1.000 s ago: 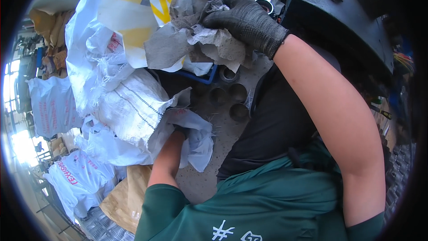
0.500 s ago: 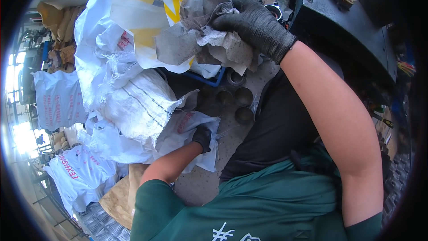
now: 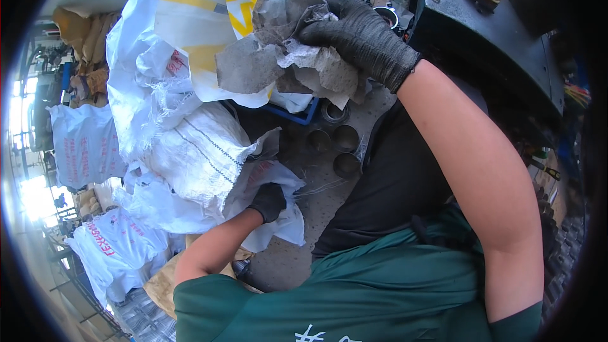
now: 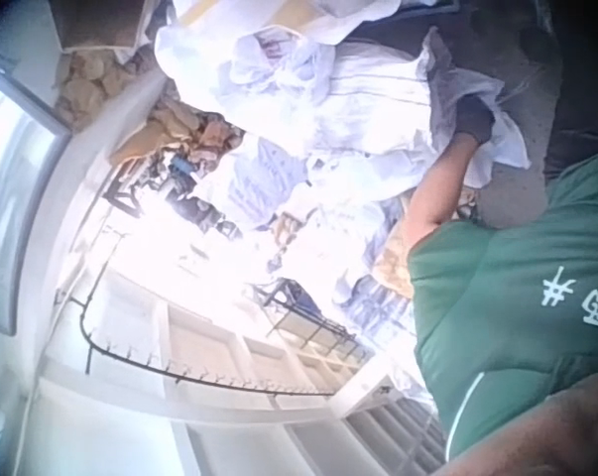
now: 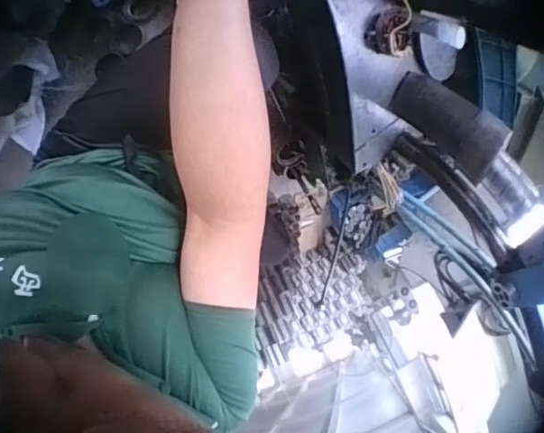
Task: Manually assemble wires into an electric motor stator and use a hydraulic press to fit parts.
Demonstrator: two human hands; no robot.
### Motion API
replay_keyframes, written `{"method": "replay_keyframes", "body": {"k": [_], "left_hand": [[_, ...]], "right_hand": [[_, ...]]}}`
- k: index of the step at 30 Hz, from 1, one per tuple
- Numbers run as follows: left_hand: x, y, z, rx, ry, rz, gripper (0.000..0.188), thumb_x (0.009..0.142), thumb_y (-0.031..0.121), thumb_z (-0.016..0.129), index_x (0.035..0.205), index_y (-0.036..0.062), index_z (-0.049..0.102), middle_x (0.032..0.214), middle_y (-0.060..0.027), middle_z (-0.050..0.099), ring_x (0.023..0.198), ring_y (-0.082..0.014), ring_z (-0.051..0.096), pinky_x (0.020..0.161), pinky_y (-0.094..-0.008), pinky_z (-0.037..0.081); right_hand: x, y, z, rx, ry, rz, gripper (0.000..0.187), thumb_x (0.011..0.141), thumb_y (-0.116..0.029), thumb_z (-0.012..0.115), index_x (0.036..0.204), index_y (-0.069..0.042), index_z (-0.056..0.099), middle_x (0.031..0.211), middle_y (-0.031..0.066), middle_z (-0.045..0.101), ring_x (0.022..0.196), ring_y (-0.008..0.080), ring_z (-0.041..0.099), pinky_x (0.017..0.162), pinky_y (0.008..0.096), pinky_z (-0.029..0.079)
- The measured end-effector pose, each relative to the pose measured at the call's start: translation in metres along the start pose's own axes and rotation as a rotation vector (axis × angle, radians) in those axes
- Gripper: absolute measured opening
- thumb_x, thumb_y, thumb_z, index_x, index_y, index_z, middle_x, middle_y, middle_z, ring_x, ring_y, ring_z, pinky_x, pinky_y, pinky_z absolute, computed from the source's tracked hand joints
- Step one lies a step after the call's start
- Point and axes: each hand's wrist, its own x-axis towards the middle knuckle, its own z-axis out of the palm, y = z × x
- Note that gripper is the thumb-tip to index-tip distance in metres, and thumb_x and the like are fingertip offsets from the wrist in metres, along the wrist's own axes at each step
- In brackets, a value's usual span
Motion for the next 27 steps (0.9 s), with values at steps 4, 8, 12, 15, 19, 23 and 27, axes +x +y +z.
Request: {"method": "replay_keyframes", "body": {"k": [4, 8, 12, 15, 19, 23, 27], "left_hand": [[-0.031, 0.005, -0.028, 0.008, -0.097, -0.128, 0.024, 0.088, 0.024, 0.063, 0.105, 0.0189, 0.080, 0.114, -0.0166, 0.073, 0.113, -0.0320, 0.067, 0.096, -0.0469, 0.051], [-0.042, -0.021, -0.016, -0.372, 0.027, -0.220, 0.037, 0.092, 0.030, 0.065, 0.123, 0.0115, 0.072, 0.122, -0.0156, 0.072, 0.121, -0.0328, 0.064, 0.106, -0.0435, 0.048], [-0.053, -0.009, -0.076, -0.624, 0.122, 0.018, 0.060, 0.091, 0.039, 0.067, 0.141, 0.0058, 0.059, 0.146, -0.0219, 0.058, 0.138, -0.0368, 0.052, 0.117, -0.0445, 0.038], [-0.067, 0.015, -0.157, -0.454, 0.342, -0.128, 0.054, 0.090, 0.025, 0.071, 0.139, 0.0055, 0.061, 0.131, -0.0210, 0.067, 0.123, -0.0385, 0.061, 0.109, -0.0425, 0.045], [-0.049, 0.012, -0.157, -0.857, 0.682, -0.163, 0.058, 0.090, 0.023, 0.070, 0.142, 0.0013, 0.056, 0.135, -0.0224, 0.064, 0.126, -0.0331, 0.060, 0.109, -0.0407, 0.044], [-0.014, -0.003, -0.136, -1.436, 0.868, -0.049, 0.062, 0.098, 0.022, 0.065, 0.151, -0.0022, 0.044, 0.137, -0.0148, 0.062, 0.127, -0.0234, 0.058, 0.108, -0.0365, 0.045], [0.035, -0.003, -0.128, -2.027, 1.080, -0.042, 0.048, 0.110, 0.030, 0.050, 0.150, 0.0022, 0.046, 0.139, -0.0136, 0.060, 0.127, -0.0262, 0.058, 0.112, -0.0384, 0.044]], "right_hand": [[0.006, 0.003, -0.001, 0.027, -0.047, -0.025, 0.055, 0.078, -0.039, 0.085, 0.118, -0.002, 0.074, 0.113, 0.0185, 0.075, 0.103, 0.0276, 0.073, 0.099, 0.0379, 0.057], [0.005, -0.005, 0.006, 0.028, -0.033, -0.018, 0.057, 0.078, -0.040, 0.085, 0.118, -0.002, 0.074, 0.112, 0.0184, 0.074, 0.102, 0.0283, 0.073, 0.099, 0.0385, 0.056], [0.002, -0.004, 0.005, -0.022, -0.021, -0.010, 0.056, 0.079, -0.040, 0.084, 0.118, -0.001, 0.073, 0.112, 0.0184, 0.074, 0.101, 0.0279, 0.073, 0.098, 0.0382, 0.056], [0.000, -0.008, 0.001, 0.074, -0.056, 0.048, 0.054, 0.080, -0.038, 0.083, 0.119, -0.002, 0.073, 0.113, 0.0180, 0.074, 0.103, 0.0276, 0.073, 0.098, 0.0382, 0.056], [0.002, 0.008, -0.011, 0.155, -0.176, 0.046, 0.049, 0.083, -0.038, 0.079, 0.117, -0.003, 0.074, 0.108, 0.0169, 0.074, 0.103, 0.0262, 0.071, 0.099, 0.0370, 0.054], [-0.005, 0.003, -0.012, 0.546, -0.378, 0.378, 0.033, 0.086, -0.026, 0.077, 0.111, -0.004, 0.076, 0.103, 0.0121, 0.074, 0.090, 0.0185, 0.070, 0.087, 0.0333, 0.056], [-0.012, 0.002, -0.015, 0.421, -0.456, 0.510, 0.033, 0.087, -0.021, 0.075, 0.113, -0.001, 0.075, 0.102, 0.0118, 0.076, 0.088, 0.0194, 0.072, 0.085, 0.0323, 0.057]]}}
